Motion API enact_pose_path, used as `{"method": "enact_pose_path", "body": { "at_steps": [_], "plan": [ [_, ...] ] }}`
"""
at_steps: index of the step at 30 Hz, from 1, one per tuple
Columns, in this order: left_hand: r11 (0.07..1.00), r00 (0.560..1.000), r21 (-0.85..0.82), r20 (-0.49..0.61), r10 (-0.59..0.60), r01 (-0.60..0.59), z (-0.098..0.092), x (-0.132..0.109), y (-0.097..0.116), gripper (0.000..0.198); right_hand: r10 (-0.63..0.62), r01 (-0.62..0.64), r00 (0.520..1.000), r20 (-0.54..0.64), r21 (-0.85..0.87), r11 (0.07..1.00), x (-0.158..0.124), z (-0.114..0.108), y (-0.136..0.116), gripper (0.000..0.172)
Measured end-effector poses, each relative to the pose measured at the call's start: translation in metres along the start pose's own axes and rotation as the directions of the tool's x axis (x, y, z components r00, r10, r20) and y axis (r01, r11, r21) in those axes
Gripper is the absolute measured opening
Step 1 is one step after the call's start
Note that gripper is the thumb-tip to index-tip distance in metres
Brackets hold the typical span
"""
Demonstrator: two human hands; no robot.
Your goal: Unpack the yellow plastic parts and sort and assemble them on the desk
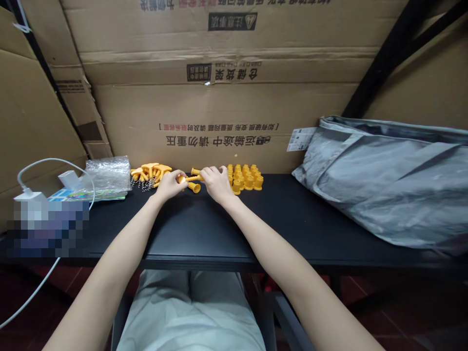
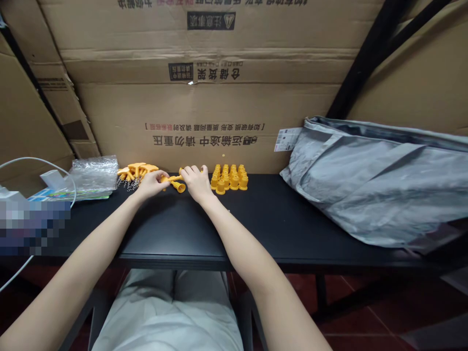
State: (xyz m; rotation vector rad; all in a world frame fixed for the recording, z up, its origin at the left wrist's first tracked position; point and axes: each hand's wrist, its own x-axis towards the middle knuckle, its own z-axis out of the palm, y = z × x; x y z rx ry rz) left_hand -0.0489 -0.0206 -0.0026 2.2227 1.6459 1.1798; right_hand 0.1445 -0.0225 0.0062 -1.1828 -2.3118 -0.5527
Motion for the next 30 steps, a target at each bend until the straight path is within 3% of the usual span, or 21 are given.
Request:
{"method": "enact_pose_path", "body": {
  "at_steps": [4,11,16,21,23,26,28,30],
  "plan": [
    [0.998,0.998,-0.032,0.051,-0.046,0.048,0.0,0.001,-0.002,0.022,-0.038,0.038,0.999,-0.01,-0.001,0.999,-0.001,0.002,0.005,0.026],
    [0.984,1.0,0.177,0.021,0.022,-0.025,-0.004,-0.003,0.0,0.026,-0.118,0.114,0.987,0.106,0.039,0.993,-0.005,0.009,0.009,0.031],
    [0.967,0.999,0.254,0.019,0.033,-0.037,-0.01,-0.003,0.003,0.025,-0.022,0.024,0.998,0.065,-0.033,0.999,0.0,0.004,0.004,0.03],
    [0.941,0.998,0.335,-0.06,-0.033,0.051,-0.019,-0.001,-0.009,0.026,0.152,-0.153,0.988,-0.021,-0.055,0.987,-0.001,-0.004,0.024,0.023],
    [0.928,0.987,0.349,-0.132,-0.091,0.132,-0.021,0.001,-0.016,0.027,0.251,-0.255,0.964,-0.09,-0.045,0.966,-0.002,-0.009,0.037,0.021],
    [0.905,0.948,0.331,-0.259,-0.185,0.267,-0.022,0.002,-0.025,0.03,0.423,-0.432,0.89,-0.169,-0.016,0.902,-0.002,-0.02,0.057,0.026],
    [0.89,0.918,0.306,-0.314,-0.241,0.338,-0.022,0.002,-0.03,0.032,0.549,-0.556,0.826,-0.127,-0.022,0.831,-0.003,-0.027,0.07,0.028],
    [0.883,0.899,0.281,-0.34,-0.275,0.376,-0.023,0.002,-0.035,0.033,0.673,-0.671,0.74,-0.003,-0.08,0.738,-0.007,-0.032,0.082,0.029]
  ]
}}
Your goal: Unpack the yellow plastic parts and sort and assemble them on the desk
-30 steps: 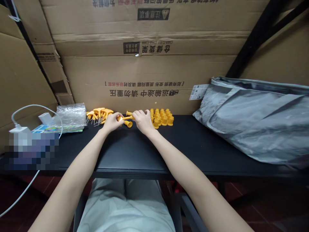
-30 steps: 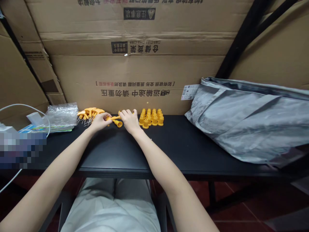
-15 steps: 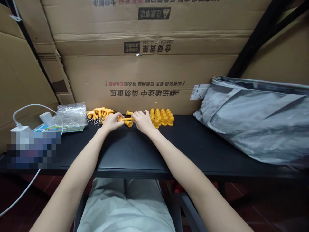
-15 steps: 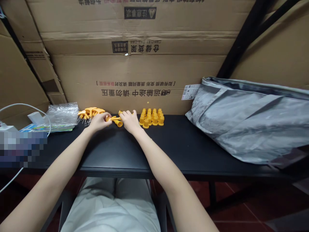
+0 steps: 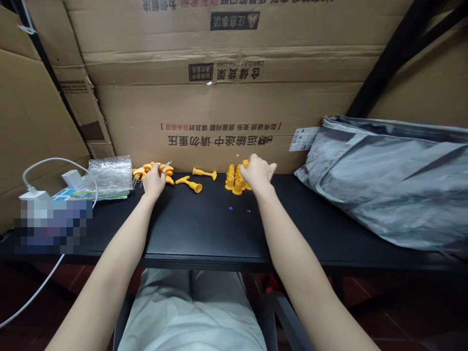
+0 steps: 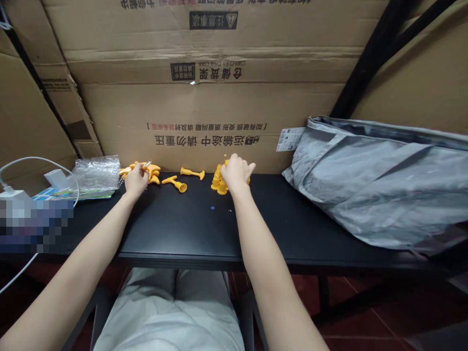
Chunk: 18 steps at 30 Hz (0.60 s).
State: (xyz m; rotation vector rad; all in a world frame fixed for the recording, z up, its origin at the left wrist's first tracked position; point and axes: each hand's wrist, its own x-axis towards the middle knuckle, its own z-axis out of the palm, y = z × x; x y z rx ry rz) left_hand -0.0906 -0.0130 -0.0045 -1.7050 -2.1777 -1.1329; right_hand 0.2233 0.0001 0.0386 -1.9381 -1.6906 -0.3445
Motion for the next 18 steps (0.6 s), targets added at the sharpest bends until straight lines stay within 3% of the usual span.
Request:
{"method": "enact_pose_path", "body": {
  "at_steps": [4,7,12,18],
  "plan": [
    [0.998,0.999,-0.046,-0.008,0.031,-0.031,0.003,0.003,-0.009,0.038,0.149,-0.106,0.937,0.314,-0.149,0.983,0.006,0.001,0.018,0.028],
    [0.995,0.995,-0.044,-0.002,0.095,-0.095,0.007,0.003,-0.012,0.047,0.19,-0.115,0.888,0.419,-0.196,0.974,0.006,0.005,0.02,0.036],
    [1.0,0.998,0.018,0.064,0.001,-0.002,0.017,0.0,-0.016,0.06,0.173,-0.116,0.894,0.412,-0.159,0.98,0.001,0.008,0.013,0.041],
    [0.997,0.979,0.035,0.188,-0.075,0.07,0.028,0.004,-0.024,0.057,0.185,-0.137,0.904,0.386,-0.149,0.979,-0.002,0.007,0.01,0.037]
  ]
}}
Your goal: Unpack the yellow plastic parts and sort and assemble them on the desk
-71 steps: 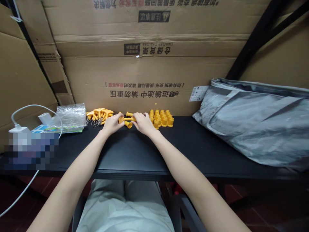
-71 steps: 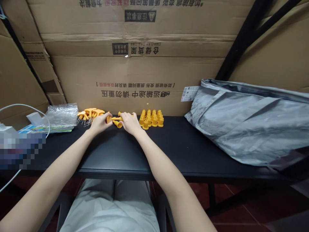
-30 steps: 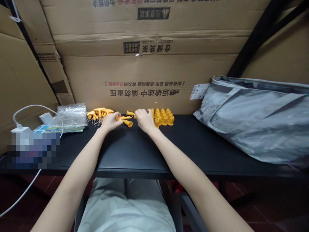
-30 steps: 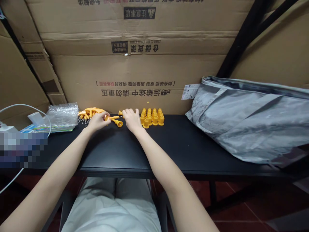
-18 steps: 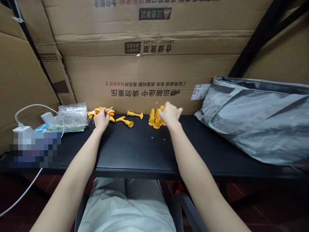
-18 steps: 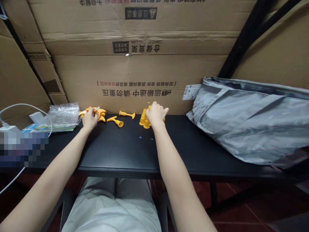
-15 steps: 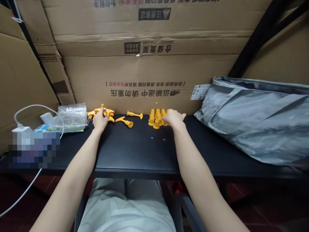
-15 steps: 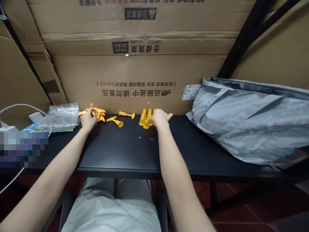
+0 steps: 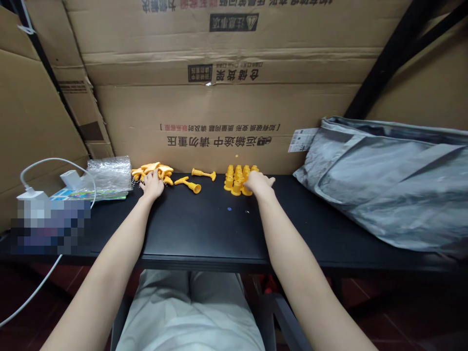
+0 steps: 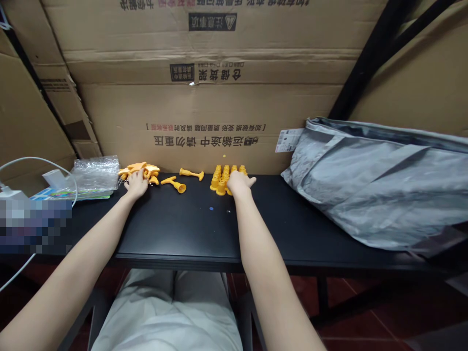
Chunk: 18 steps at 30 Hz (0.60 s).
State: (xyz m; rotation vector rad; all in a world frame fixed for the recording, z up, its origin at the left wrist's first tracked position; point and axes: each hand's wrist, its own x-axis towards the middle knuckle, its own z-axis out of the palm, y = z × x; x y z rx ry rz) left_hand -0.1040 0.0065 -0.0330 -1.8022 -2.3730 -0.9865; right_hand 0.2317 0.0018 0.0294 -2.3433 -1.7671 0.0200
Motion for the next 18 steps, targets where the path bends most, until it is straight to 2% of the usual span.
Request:
{"method": "enact_pose_path", "body": {
  "at_steps": [4,7,9,11,13,16,18],
  "plan": [
    [1.0,1.0,-0.007,0.005,0.005,-0.005,0.004,0.003,-0.003,0.053,0.027,-0.026,0.999,-0.029,0.025,0.999,-0.002,-0.003,-0.002,0.03],
    [0.998,0.998,0.001,-0.026,0.056,-0.056,0.009,0.003,-0.007,0.053,0.017,-0.009,0.99,-0.143,0.056,0.998,-0.007,-0.006,-0.006,0.03],
    [0.995,0.993,-0.015,-0.07,0.098,-0.099,0.013,0.004,-0.012,0.052,-0.048,0.067,0.968,-0.248,0.067,0.996,-0.011,-0.006,-0.013,0.03],
    [0.988,0.983,-0.045,-0.119,0.138,-0.144,0.017,0.008,-0.016,0.047,-0.166,0.199,0.926,-0.339,0.064,0.978,-0.016,-0.002,-0.023,0.029],
    [0.982,0.974,-0.077,-0.157,0.161,-0.175,0.021,0.012,-0.019,0.04,-0.325,0.37,0.865,-0.384,0.049,0.928,-0.022,0.007,-0.036,0.029],
    [0.973,0.965,-0.119,-0.198,0.173,-0.199,0.025,0.017,-0.022,0.033,-0.561,0.604,0.755,-0.34,0.028,0.796,-0.033,0.028,-0.055,0.031],
    [0.971,0.963,-0.128,-0.209,0.172,-0.202,0.026,0.018,-0.021,0.033,-0.69,0.719,0.681,-0.248,0.042,0.694,-0.04,0.042,-0.064,0.036]
  ]
}}
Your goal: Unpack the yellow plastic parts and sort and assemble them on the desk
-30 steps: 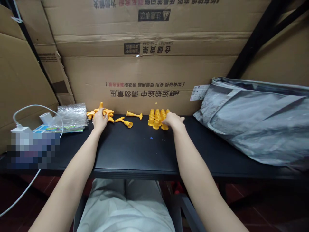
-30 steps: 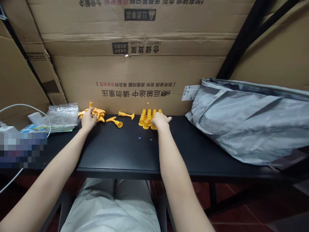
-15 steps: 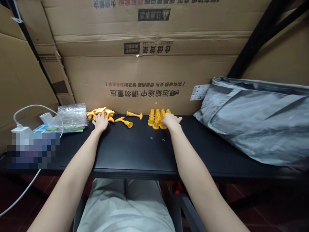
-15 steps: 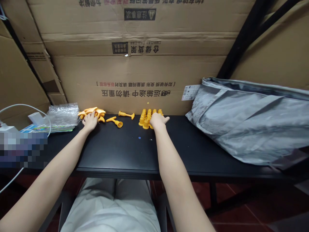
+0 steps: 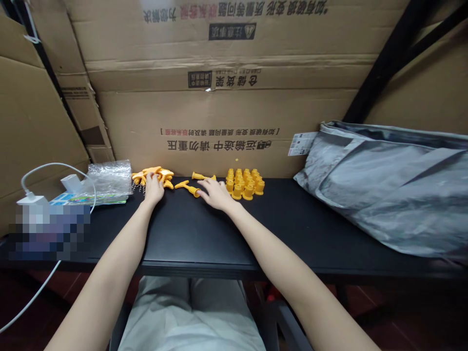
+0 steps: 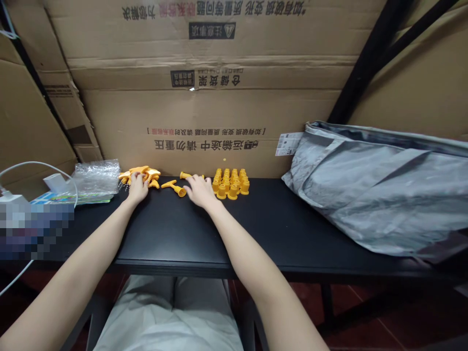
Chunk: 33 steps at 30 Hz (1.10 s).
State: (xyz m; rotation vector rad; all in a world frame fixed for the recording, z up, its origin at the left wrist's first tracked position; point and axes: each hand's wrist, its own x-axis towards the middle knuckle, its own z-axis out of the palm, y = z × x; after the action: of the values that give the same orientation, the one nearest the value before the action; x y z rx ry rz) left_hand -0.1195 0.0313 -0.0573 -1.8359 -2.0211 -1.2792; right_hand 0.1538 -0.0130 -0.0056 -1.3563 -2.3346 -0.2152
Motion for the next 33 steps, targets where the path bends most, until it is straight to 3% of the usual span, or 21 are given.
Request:
{"method": "enact_pose_path", "body": {
  "at_steps": [3,5,10,13,16,21,24,26,28,30,32,33],
  "plan": [
    [1.0,1.0,0.02,0.023,0.01,-0.011,-0.002,0.0,0.003,0.039,-0.139,0.12,0.972,0.189,0.107,0.987,-0.003,0.017,-0.01,0.044],
    [0.999,0.998,0.037,0.061,0.029,-0.032,-0.004,-0.001,0.007,0.044,-0.151,0.121,0.961,0.231,0.141,0.983,-0.004,0.021,-0.013,0.04],
    [0.997,0.979,0.076,0.198,-0.039,0.024,-0.011,-0.005,0.02,0.052,0.024,-0.041,0.984,0.178,0.094,0.995,-0.002,0.016,-0.014,0.018],
    [0.994,0.962,0.095,0.26,-0.08,0.057,-0.015,-0.007,0.025,0.053,0.075,-0.1,0.975,0.209,0.11,0.989,-0.001,0.016,-0.01,0.016],
    [0.99,0.952,0.114,0.285,-0.108,0.079,-0.019,-0.008,0.029,0.052,0.065,-0.091,0.973,0.223,0.108,0.99,-0.002,0.019,-0.007,0.025],
    [0.99,0.962,0.134,0.261,-0.074,0.04,-0.021,-0.01,0.03,0.051,0.039,-0.045,0.974,0.225,0.022,0.999,-0.002,0.019,-0.006,0.017],
    [0.985,0.976,0.17,0.216,0.005,-0.043,-0.024,-0.011,0.032,0.047,0.037,-0.04,0.987,0.155,0.014,0.999,-0.001,0.017,-0.004,0.021],
    [0.968,0.975,0.186,0.175,0.138,-0.17,-0.026,-0.012,0.038,0.044,0.044,-0.046,0.996,0.08,0.014,0.999,0.0,0.016,-0.001,0.025],
    [0.919,0.93,0.167,0.155,0.332,-0.356,-0.029,-0.014,0.049,0.041,0.051,-0.051,0.999,0.006,0.004,0.999,0.0,0.015,0.001,0.028],
    [0.845,0.843,0.099,0.191,0.503,-0.526,-0.031,-0.018,0.064,0.044,0.043,-0.044,0.998,-0.054,-0.002,0.999,0.0,0.013,0.004,0.029],
    [0.808,0.79,0.066,0.271,0.551,-0.586,-0.03,-0.024,0.079,0.052,0.012,-0.011,0.995,-0.101,0.007,1.0,0.0,0.011,0.005,0.029],
    [0.813,0.794,0.089,0.302,0.528,-0.575,-0.03,-0.026,0.085,0.056,-0.011,0.013,0.993,-0.12,0.017,1.0,0.0,0.009,0.006,0.03]
  ]
}}
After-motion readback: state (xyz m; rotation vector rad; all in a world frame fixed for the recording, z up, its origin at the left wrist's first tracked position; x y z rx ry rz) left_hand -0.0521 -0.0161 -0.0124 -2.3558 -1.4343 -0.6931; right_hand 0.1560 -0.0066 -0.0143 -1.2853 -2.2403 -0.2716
